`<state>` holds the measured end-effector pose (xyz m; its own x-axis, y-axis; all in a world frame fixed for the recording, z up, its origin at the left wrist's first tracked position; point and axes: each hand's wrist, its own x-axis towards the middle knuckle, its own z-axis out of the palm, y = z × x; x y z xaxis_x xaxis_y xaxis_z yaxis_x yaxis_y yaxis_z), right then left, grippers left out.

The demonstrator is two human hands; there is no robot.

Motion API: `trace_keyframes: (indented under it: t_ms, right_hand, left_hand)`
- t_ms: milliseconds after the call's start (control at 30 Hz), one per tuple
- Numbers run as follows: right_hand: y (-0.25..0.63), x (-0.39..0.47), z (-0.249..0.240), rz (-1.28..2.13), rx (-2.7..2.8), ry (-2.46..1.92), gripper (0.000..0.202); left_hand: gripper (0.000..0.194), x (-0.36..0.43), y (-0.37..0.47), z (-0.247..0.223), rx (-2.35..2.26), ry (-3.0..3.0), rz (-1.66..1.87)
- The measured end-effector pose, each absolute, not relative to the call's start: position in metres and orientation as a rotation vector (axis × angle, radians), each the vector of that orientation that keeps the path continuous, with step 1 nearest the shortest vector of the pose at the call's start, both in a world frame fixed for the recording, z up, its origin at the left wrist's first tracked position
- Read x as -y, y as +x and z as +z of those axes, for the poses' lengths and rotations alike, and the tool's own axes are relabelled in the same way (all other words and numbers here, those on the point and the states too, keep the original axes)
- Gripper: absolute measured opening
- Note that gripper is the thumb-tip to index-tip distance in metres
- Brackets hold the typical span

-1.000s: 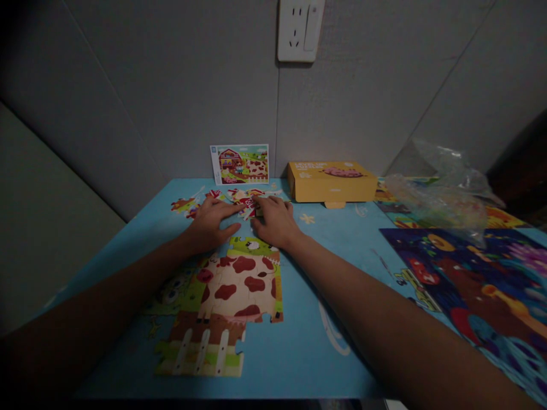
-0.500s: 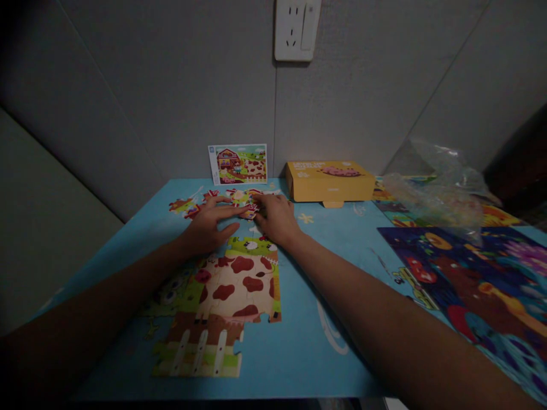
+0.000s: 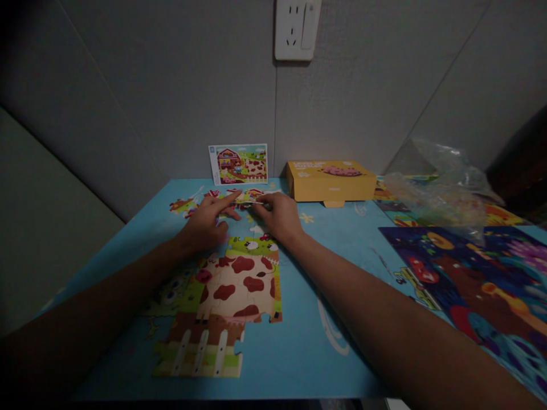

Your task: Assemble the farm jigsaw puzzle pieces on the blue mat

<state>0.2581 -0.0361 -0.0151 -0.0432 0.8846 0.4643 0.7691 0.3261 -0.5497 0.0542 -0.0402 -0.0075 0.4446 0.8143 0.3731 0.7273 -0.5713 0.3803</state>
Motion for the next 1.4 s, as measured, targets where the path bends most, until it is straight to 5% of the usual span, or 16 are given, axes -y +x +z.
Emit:
trace_keyframes:
  t_ms: [200,300,467,767,933,1200,1400]
  right_hand:
    - [0.256,0.039,-0.015,0.209,1.974,-1.195,0.026]
    - [0.258,0.038,-0.016,0.09,1.981,-1.263,0.033]
    - [0.262,0.039,-0.016,0.024,1.969,-1.354,0.03]
    - [0.236,0.029,0.004,-0.004,2.192,-1.603,0.04]
    - [0.215,-0.01,0.021,0.052,2.48,-1.591,0.063]
    - [0.238,-0.035,0.032,0.311,2.204,-1.544,0.035]
    - [0.231,-0.026,0.051,0.794,2.034,-1.151,0.028]
  left_hand:
    - [0.076,0.041,0.055,-0.005,-1.446,2.5,0.833]
    - [0.068,0.035,0.05,0.0,-1.819,2.338,0.934]
    - [0.045,0.031,0.044,0.004,-2.219,2.181,0.618]
    - [0.042,0.03,0.045,-0.004,-2.265,2.092,0.7]
    - [0.052,0.029,0.04,-0.008,-2.139,2.177,0.793]
    - [0.1,0.028,0.038,-0.009,-1.888,2.202,0.974]
    - [0.086,0.032,0.044,-0.003,-1.474,2.417,1.133]
